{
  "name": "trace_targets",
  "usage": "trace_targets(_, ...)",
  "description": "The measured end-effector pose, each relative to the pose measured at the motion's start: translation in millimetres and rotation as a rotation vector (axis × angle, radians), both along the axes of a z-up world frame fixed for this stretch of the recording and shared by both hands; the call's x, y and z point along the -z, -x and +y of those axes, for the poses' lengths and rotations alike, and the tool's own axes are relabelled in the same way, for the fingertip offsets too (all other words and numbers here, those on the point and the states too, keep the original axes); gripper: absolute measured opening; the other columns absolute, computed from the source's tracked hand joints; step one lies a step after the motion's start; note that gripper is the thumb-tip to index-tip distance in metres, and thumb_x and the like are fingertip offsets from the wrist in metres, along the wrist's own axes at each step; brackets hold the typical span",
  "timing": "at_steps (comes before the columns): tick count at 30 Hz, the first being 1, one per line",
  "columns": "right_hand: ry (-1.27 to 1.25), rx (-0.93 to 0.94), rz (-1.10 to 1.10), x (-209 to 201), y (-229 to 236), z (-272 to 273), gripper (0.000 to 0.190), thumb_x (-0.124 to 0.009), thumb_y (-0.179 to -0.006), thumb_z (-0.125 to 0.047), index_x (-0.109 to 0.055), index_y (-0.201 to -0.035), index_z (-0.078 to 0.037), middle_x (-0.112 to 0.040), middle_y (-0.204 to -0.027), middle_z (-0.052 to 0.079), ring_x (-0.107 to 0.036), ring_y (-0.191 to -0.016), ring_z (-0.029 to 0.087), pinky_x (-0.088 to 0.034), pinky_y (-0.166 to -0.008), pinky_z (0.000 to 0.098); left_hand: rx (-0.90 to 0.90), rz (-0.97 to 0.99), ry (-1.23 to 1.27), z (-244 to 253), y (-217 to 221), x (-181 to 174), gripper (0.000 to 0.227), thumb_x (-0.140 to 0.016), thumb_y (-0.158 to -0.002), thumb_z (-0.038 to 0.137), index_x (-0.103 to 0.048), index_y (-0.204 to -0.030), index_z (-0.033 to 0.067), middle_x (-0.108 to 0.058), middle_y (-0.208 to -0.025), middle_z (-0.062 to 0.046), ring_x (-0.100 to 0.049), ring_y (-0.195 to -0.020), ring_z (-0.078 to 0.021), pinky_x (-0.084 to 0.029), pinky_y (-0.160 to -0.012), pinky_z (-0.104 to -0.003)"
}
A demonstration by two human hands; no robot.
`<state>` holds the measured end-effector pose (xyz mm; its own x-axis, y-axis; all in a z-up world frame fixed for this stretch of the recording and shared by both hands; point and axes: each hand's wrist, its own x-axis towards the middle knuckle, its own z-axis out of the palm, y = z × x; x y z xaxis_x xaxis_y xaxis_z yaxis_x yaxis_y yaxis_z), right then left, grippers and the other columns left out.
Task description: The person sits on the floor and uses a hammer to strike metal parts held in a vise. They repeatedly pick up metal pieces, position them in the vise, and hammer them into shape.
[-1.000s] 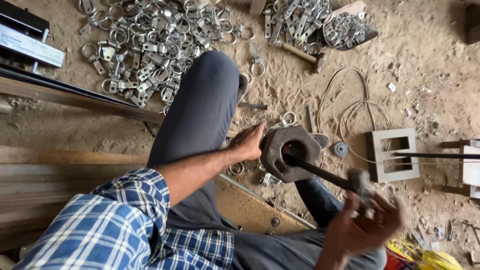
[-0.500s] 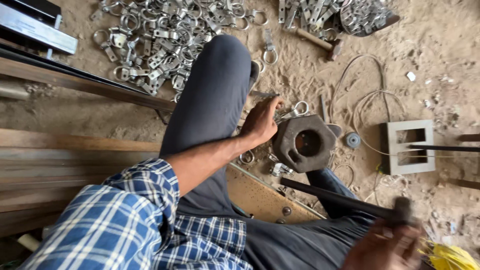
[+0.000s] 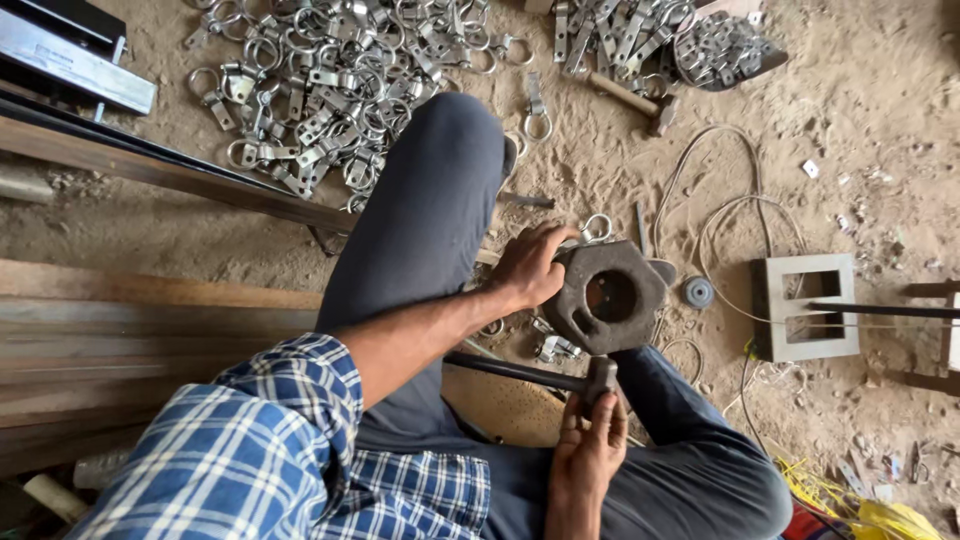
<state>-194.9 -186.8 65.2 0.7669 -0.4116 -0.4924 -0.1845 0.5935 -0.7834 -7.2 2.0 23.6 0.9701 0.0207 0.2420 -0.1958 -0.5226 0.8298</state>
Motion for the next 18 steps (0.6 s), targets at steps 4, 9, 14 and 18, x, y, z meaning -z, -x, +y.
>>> trace_targets(4,0.108,-0.101,0.073,-1.9,-4.9,16.1,0.034,-0.068,-0.097,-0.019,-0.06,-0.125,-0.003,-0.067,-0.118,0.016,-0.069,-0.108,0.027,-0.059,-0.093,0.0428,0.07,0.312,0.021,2.3,-1.8,-1.1,0.035,-0.054,-0.092,0.016,-0.066,-0.123,0.007,-0.071,-0.119,-0.014,-0.067,-0.089,-0.0238,-0.058,-0.077,-0.037)
trace_targets(9,0.561,-0.656,0.047,-44.9,-13.0,42.9,0.051,-0.078,-0.085,-0.015,-0.062,-0.131,-0.003,-0.075,-0.11,0.02,-0.075,-0.099,0.029,-0.064,-0.087,0.0428,0.077,0.332,-0.02,-1.2,0.6,-24.4,0.032,-0.055,-0.096,0.018,-0.064,-0.122,0.0031,-0.07,-0.114,-0.016,-0.065,-0.087,-0.0253,-0.056,-0.074,-0.039)
trace_targets(14,1.127,-1.001,-0.056,-62.4,-9.7,65.2,0.052,-0.086,-0.078,-0.019,-0.07,-0.124,-0.003,-0.081,-0.104,0.017,-0.078,-0.098,0.025,-0.058,-0.088,0.0416,0.07,0.218,-0.07,-5.9,-0.3,-24.5,0.031,-0.055,-0.098,0.019,-0.063,-0.122,0.0011,-0.069,-0.112,-0.017,-0.064,-0.091,-0.0278,-0.055,-0.078,-0.04)
trace_targets(18,1.147,-1.022,0.099,-71.8,-6.8,66.7,0.048,-0.084,-0.08,-0.019,-0.072,-0.124,-0.007,-0.082,-0.1,0.014,-0.079,-0.094,0.024,-0.059,-0.084,0.0409,0.064,0.198,-0.07,-7.9,-0.7,-18.0,0.028,-0.054,-0.1,0.018,-0.062,-0.12,0.0017,-0.07,-0.111,-0.016,-0.064,-0.092,-0.0267,-0.054,-0.081,-0.041)
